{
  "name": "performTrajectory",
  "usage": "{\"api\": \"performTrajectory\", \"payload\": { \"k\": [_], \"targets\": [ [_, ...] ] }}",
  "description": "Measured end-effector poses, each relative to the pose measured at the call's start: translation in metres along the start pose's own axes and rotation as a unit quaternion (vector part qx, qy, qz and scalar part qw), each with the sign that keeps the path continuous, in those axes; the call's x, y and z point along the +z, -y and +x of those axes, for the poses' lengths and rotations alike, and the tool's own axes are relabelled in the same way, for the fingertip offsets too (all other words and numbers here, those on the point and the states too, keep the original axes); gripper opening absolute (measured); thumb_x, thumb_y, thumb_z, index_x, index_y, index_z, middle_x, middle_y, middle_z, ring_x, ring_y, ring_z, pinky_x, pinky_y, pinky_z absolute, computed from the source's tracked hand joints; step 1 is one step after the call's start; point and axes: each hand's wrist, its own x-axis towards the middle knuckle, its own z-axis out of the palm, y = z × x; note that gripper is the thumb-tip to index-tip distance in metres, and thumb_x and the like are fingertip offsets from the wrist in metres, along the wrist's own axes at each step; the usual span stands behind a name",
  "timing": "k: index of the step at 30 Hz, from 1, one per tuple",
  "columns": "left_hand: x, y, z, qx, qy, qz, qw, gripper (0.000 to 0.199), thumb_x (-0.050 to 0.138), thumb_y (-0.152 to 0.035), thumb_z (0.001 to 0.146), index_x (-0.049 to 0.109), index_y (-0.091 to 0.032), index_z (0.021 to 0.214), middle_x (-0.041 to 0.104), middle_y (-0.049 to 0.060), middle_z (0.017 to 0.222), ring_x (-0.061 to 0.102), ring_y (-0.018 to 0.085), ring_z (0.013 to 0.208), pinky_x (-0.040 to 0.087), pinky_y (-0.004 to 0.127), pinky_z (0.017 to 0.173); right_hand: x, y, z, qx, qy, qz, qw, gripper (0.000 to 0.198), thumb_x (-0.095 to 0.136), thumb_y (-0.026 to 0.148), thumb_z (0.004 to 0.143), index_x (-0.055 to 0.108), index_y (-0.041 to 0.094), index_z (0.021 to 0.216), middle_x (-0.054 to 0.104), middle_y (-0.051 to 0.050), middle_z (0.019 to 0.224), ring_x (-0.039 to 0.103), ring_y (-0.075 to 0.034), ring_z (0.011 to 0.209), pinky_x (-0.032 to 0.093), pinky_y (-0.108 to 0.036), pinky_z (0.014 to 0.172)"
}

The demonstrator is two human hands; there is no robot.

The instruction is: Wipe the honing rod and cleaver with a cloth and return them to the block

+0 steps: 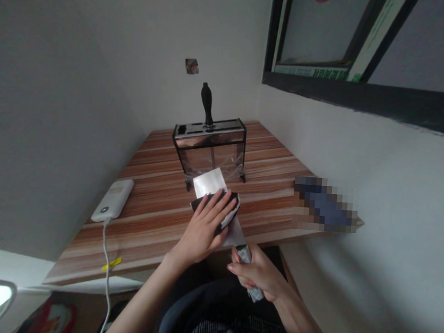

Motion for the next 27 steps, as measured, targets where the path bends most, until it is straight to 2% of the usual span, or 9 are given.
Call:
{"api": "performTrajectory", "payload": {
  "k": [9,13,18,27],
  "targets": [
    [-0.018,0.034,0.024,-0.054,-0.041,0.006,0.998,0.059,0.034,-0.025,0.097,0.015,-0.023,0.153,0.018,0.009,0.160,0.007,0.023,0.148,0.010,0.052,0.117,0.003,-0.002,-0.002,0.005,0.009,0.017,1.000,0.040,0.080,0.036,0.061,0.044,0.019,0.067,0.039,0.013,0.046,0.027,0.001,0.030,0.022,-0.015,0.031],
    [-0.021,0.041,0.031,-0.083,-0.059,0.007,0.995,0.059,0.034,-0.026,0.097,0.015,-0.023,0.153,0.016,0.010,0.160,0.007,0.024,0.148,0.012,0.053,0.117,0.003,-0.004,-0.001,0.013,0.016,0.027,0.999,0.042,0.081,0.036,0.060,0.044,0.019,0.067,0.040,0.013,0.048,0.027,0.001,0.030,0.021,-0.015,0.031],
    [-0.016,0.036,0.030,-0.080,-0.056,0.018,0.995,0.060,0.035,-0.025,0.096,0.014,-0.021,0.153,0.014,0.011,0.160,0.006,0.025,0.148,0.011,0.053,0.117,0.001,-0.007,-0.001,0.012,0.017,0.037,0.999,0.042,0.081,0.036,0.060,0.044,0.019,0.069,0.040,0.013,0.048,0.027,0.001,0.030,0.021,-0.014,0.031],
    [0.005,0.005,0.009,-0.018,0.006,0.009,1.000,0.062,0.039,-0.023,0.095,0.017,-0.018,0.152,0.018,0.009,0.159,0.006,0.024,0.148,0.011,0.050,0.118,-0.004,-0.007,0.000,-0.007,0.005,0.042,0.999,0.041,0.079,0.036,0.063,0.042,0.020,0.070,0.036,0.015,0.042,0.023,0.001,0.030,0.019,-0.015,0.032]
  ]
}}
